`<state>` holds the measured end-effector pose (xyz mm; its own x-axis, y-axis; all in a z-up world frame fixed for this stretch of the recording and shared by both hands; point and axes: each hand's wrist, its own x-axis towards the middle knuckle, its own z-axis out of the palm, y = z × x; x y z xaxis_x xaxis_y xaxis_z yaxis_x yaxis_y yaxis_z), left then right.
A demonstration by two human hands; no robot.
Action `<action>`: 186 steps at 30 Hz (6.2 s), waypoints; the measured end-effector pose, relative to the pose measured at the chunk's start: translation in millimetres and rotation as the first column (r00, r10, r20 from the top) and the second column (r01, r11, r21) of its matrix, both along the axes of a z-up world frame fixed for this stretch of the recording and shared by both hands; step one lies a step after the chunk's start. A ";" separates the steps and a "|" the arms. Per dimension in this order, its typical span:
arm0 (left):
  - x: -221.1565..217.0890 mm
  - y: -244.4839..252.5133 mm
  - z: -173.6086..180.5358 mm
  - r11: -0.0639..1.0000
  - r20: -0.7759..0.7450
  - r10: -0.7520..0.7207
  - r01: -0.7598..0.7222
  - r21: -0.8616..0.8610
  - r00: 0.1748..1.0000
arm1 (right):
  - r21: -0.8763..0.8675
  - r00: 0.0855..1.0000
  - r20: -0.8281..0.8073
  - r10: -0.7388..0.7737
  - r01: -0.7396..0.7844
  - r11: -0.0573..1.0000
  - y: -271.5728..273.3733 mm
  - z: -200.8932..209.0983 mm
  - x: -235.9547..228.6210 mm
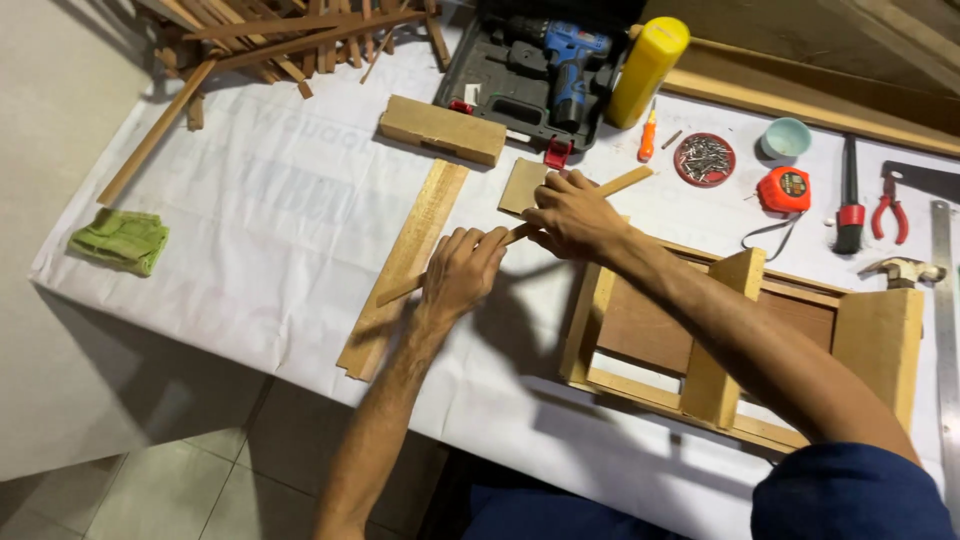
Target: The person uses a handheld electric planer to smooth thin wooden strips on a workbench. They then place the planed strips into a partially assembled wooden frame and adjust the frame's position on the table.
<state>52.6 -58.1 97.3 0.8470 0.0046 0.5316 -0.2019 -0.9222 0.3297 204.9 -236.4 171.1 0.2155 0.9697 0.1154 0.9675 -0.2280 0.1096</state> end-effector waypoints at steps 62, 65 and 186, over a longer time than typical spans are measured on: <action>153.0 -306.8 -18.2 0.901 -0.115 -0.401 0.369 -0.228 0.909 | 0.359 0.811 -0.430 -0.397 0.557 0.748 -371.8 -50.0 22.5; 153.6 -304.0 -25.1 0.900 -0.094 -0.403 0.376 -0.218 0.910 | 0.364 0.820 -0.423 -0.385 0.543 0.757 -371.8 -52.1 25.0; 84.8 -321.3 68.3 0.975 0.518 -0.109 0.194 -0.112 0.848 | 0.637 0.794 0.014 -0.608 0.461 0.617 -454.6 35.6 -23.0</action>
